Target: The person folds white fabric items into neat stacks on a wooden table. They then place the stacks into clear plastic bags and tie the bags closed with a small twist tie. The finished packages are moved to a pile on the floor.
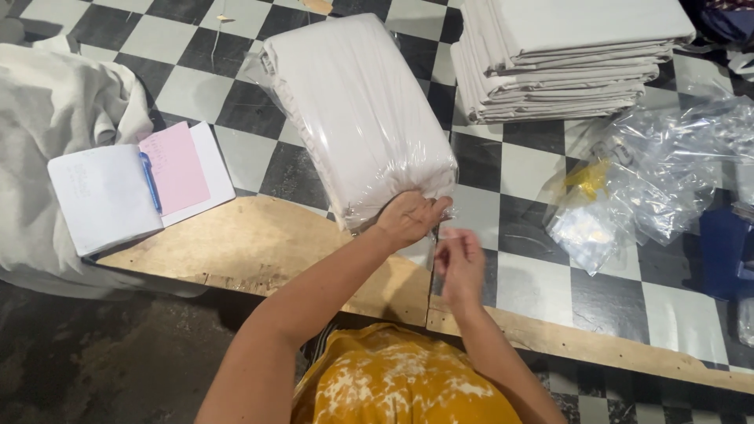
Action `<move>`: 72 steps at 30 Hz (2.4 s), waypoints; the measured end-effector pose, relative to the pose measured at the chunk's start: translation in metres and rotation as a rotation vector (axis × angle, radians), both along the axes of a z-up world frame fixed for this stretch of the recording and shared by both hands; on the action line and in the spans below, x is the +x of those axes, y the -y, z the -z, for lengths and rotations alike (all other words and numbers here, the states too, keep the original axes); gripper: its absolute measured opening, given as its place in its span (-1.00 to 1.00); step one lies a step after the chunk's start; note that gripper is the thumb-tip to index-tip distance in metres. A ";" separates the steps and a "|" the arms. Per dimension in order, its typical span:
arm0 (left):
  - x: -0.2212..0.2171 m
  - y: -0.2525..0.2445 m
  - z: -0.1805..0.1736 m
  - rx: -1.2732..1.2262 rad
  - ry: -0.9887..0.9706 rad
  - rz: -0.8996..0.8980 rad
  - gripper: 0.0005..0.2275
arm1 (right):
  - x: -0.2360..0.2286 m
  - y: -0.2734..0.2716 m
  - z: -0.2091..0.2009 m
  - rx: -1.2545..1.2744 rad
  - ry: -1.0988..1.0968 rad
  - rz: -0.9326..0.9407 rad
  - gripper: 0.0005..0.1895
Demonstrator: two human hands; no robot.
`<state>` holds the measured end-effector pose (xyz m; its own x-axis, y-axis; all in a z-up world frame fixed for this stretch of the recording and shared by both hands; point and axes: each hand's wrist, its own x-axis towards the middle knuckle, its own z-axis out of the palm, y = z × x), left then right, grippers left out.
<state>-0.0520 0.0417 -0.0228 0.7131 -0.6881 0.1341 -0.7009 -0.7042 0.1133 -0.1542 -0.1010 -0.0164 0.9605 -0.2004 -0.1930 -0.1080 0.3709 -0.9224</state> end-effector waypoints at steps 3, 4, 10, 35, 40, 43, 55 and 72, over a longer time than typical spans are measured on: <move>-0.001 -0.001 0.006 -0.279 -0.018 0.025 -0.57 | 0.007 0.013 -0.022 -0.673 0.447 0.065 -0.69; 0.000 -0.002 0.006 -0.295 0.009 0.031 -0.52 | 0.015 0.017 -0.029 -0.953 0.625 0.057 -0.55; -0.001 -0.011 -0.016 -0.253 -0.087 0.036 -0.32 | 0.041 0.016 -0.045 -0.987 0.648 -0.051 -0.57; 0.011 -0.008 -0.061 -0.088 -0.443 0.044 -0.53 | 0.007 -0.082 0.001 -0.662 -0.022 0.420 -0.78; 0.005 -0.012 -0.081 -0.082 -0.494 -0.021 -0.43 | 0.023 -0.067 -0.014 -0.932 0.393 0.519 -0.64; 0.002 -0.019 -0.074 -0.115 -0.432 0.000 -0.37 | 0.022 -0.065 -0.013 -0.867 0.480 0.403 -0.67; -0.007 -0.020 -0.044 -0.141 -0.261 -0.054 -0.38 | 0.046 -0.064 0.040 -0.874 0.451 0.380 -0.57; -0.021 -0.022 -0.015 -0.345 0.018 -0.117 -0.52 | 0.035 -0.032 -0.020 -1.016 0.730 0.018 -0.87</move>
